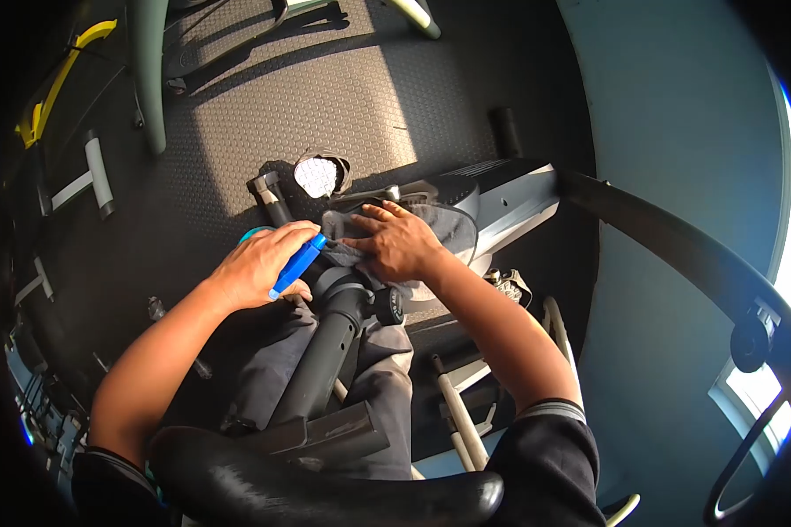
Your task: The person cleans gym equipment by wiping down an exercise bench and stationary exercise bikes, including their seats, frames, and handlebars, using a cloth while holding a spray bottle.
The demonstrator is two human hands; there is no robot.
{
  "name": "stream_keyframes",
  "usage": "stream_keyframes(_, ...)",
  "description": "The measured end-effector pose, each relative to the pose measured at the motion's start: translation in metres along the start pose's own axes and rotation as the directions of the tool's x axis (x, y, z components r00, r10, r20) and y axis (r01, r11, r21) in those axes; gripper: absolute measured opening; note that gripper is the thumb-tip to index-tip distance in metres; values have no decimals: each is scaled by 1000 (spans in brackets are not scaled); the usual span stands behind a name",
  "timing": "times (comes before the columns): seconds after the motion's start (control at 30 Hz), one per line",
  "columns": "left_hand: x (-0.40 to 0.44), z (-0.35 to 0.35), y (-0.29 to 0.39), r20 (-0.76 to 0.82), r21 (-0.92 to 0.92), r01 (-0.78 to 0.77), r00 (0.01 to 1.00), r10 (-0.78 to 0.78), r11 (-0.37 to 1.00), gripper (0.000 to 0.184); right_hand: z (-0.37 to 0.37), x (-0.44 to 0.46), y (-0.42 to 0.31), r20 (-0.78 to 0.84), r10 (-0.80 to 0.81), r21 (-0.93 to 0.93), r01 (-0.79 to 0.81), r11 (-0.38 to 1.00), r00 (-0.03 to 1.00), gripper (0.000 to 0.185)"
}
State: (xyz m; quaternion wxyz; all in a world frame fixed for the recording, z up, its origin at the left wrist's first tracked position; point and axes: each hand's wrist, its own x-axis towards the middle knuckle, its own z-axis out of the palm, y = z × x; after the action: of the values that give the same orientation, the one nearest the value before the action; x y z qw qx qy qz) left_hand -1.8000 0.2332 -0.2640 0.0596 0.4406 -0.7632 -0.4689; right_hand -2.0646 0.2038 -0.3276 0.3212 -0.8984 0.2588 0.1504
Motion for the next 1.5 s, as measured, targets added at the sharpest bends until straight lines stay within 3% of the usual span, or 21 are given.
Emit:
stream_keyframes(0.13,-41,18,-6,-166,-231,89,978,-129,969,81,-4,20,-11,50,2,-104,4,995,999,55)
stream_keyframes(0.27,-83,38,-19,-214,-275,112,961,-175,955,82,20,-40,-20,-219,124,-250,-179,952,968,51)
stream_keyframes(0.37,-112,44,-22,-238,-239,144,950,-202,960,83,60,-86,-10,-225,11,-259,-71,963,974,49)
stream_keyframes(0.5,-127,50,-17,-213,-225,213,941,-261,951,83,19,-63,-7,104,-106,-217,127,968,989,76)
stream_keyframes(0.6,-124,64,-16,-220,-252,225,934,-282,941,82,-32,0,-18,515,-132,-404,376,834,847,105)
stream_keyframes(0.67,-115,72,-10,-255,-300,213,922,-293,930,80,-35,34,-30,598,-207,-426,525,737,774,98)
stream_keyframes(0.7,-112,79,-9,-262,-309,216,917,-301,926,79,-26,40,-27,497,-334,-362,542,759,801,89)
stream_keyframes(0.73,-109,83,-4,-260,-314,221,915,-307,923,79,-46,48,-41,619,-284,-370,591,716,732,83)
stream_keyframes(0.83,-99,94,10,-243,-346,265,901,-359,900,78,-38,41,-28,586,-304,-375,585,720,751,84)
stream_keyframes(0.93,-93,103,14,-272,-319,206,915,-298,925,76,-42,1,-23,507,-62,-398,298,868,860,76)
stream_keyframes(1.0,-94,108,16,-276,-276,190,923,-267,942,75,-2,-39,-19,239,52,-324,29,946,970,70)
stream_keyframes(1.07,-89,103,21,-119,-290,288,935,-333,913,75,60,-71,-23,-167,75,-498,-150,854,983,68)
stream_keyframes(1.1,-89,105,22,-125,-242,282,940,-318,928,71,87,-80,-38,-238,195,-496,-292,817,951,66)
stream_keyframes(1.13,-89,106,22,-115,-222,263,949,-293,939,71,106,-87,-61,-310,350,-15,-372,928,884,71)
stream_keyframes(1.17,-89,108,22,-130,-234,273,942,-309,933,73,122,-85,-85,-185,501,1,-509,861,846,73)
stream_keyframes(1.23,-92,113,14,-138,-245,258,945,-297,934,73,163,-67,-130,-212,644,168,-622,765,735,71)
stream_keyframes(1.27,-92,109,16,-138,-220,230,955,-264,948,71,163,-53,-146,84,728,196,-727,658,681,66)
stream_keyframes(1.33,-99,121,3,-84,-118,220,970,-230,968,68,215,-37,-181,-336,677,518,-472,713,654,56)
stream_keyframes(1.4,-111,136,-17,-28,-9,110,994,-110,994,65,226,-22,-206,-539,762,757,-191,625,359,55)
stream_keyframes(1.47,-119,141,-29,28,131,-21,999,18,991,63,204,-39,-195,-561,747,647,-373,665,358,56)
stream_keyframes(1.5,-118,137,-27,64,152,-59,997,49,987,63,180,-53,-182,-412,851,665,-530,526,326,64)
